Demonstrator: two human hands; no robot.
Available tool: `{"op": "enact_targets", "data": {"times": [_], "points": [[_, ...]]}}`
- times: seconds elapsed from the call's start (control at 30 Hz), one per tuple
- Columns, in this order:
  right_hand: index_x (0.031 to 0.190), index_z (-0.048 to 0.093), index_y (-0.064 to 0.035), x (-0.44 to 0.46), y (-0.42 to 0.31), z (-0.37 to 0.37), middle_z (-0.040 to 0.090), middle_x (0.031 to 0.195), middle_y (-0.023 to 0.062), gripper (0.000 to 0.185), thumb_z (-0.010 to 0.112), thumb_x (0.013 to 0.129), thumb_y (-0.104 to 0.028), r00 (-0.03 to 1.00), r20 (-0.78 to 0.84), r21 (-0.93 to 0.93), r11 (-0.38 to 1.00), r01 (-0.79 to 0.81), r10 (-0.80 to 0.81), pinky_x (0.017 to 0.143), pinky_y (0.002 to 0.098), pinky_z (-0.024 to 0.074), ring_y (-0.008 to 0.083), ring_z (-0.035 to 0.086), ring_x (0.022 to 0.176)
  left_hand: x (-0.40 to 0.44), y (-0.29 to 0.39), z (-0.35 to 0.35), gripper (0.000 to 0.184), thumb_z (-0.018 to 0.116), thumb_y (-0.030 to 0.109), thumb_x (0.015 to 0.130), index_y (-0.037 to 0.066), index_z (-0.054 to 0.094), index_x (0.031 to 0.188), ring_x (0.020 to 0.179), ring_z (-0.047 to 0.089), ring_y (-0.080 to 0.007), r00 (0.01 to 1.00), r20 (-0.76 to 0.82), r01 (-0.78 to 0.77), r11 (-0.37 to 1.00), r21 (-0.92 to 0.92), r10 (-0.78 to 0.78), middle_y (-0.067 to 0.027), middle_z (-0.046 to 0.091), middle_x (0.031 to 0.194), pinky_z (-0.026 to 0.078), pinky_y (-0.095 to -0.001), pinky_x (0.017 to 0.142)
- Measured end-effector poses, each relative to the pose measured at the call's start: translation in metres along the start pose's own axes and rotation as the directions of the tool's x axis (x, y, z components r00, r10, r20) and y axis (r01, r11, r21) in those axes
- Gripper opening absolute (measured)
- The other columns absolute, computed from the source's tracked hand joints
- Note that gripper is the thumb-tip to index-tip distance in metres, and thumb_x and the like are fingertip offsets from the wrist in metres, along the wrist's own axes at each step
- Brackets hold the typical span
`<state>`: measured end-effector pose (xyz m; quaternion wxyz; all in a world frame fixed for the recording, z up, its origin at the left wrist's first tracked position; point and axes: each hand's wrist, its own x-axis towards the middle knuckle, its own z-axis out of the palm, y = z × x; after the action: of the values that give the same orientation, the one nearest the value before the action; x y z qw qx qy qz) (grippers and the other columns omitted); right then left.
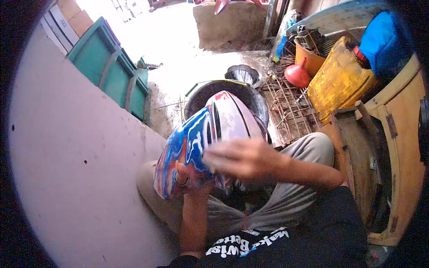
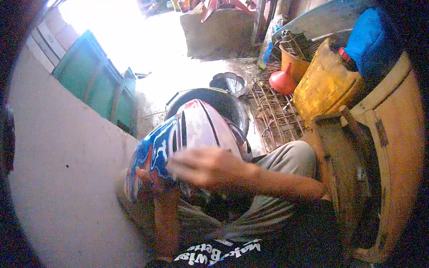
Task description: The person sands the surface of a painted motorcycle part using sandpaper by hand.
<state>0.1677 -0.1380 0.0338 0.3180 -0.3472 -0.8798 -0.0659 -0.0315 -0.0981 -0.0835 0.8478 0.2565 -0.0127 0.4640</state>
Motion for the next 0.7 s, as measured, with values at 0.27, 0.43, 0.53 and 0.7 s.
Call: {"op": "enact_targets", "data": {"times": [0.27,0.43,0.53,0.7], "points": [[0.128,0.069,-0.0104,-0.004,0.035,-0.009,0.069,0.108,0.0086,0.037,0.066,0.092,-0.013,0.975,0.043,-0.126,0.969,-0.213,0.219,0.08,0.0386,0.0604,0.0254,0.07,0.098,-0.002,-0.003,0.009,0.104,0.071,0.068,0.088,0.002,0.032,0.159,0.131,0.057,-0.0321,0.998,-0.045,-0.057,0.997,-0.058,0.055,-0.0177,0.053,0.15,0.046,-0.0475,0.112],[0.122,0.074,-0.0134,-0.002,0.004,-0.003,0.072,0.105,0.0035,0.034,0.068,0.089,-0.016,1.0,-0.019,-0.038,0.999,0.012,-0.013,0.074,0.0346,0.0616,0.0211,0.073,0.089,0.006,0.004,0.022,0.102,0.068,0.067,0.091,0.002,0.03,0.16,0.136,0.055,-0.0342,0.995,-0.083,-0.057,0.998,-0.035,0.054,-0.0195,0.053,0.151,0.046,-0.0513,0.114],[0.117,0.075,-0.0129,-0.002,0.048,-0.013,0.074,0.101,0.0034,0.031,0.072,0.086,-0.018,0.948,0.008,-0.209,0.927,-0.311,0.319,0.071,0.0341,0.0618,0.0205,0.074,0.088,0.005,0.001,0.023,0.103,0.068,0.068,0.09,0.001,0.031,0.16,0.137,0.055,-0.0348,0.993,0.085,-0.069,0.984,-0.166,0.084,-0.0197,0.052,0.152,0.046,-0.0517,0.114],[0.111,0.072,-0.0137,0.004,-0.022,-0.002,0.069,0.102,0.0039,0.025,0.066,0.087,-0.019,0.987,-0.082,0.042,0.989,0.144,-0.141,0.069,0.0331,0.061,0.0184,0.073,0.09,0.013,0.002,-0.003,0.105,0.066,0.07,0.09,0.0,0.03,0.159,0.134,0.058,-0.0353,0.999,0.016,-0.041,0.997,0.064,0.04,-0.0192,0.05,0.154,0.05,-0.051,0.111]]}}
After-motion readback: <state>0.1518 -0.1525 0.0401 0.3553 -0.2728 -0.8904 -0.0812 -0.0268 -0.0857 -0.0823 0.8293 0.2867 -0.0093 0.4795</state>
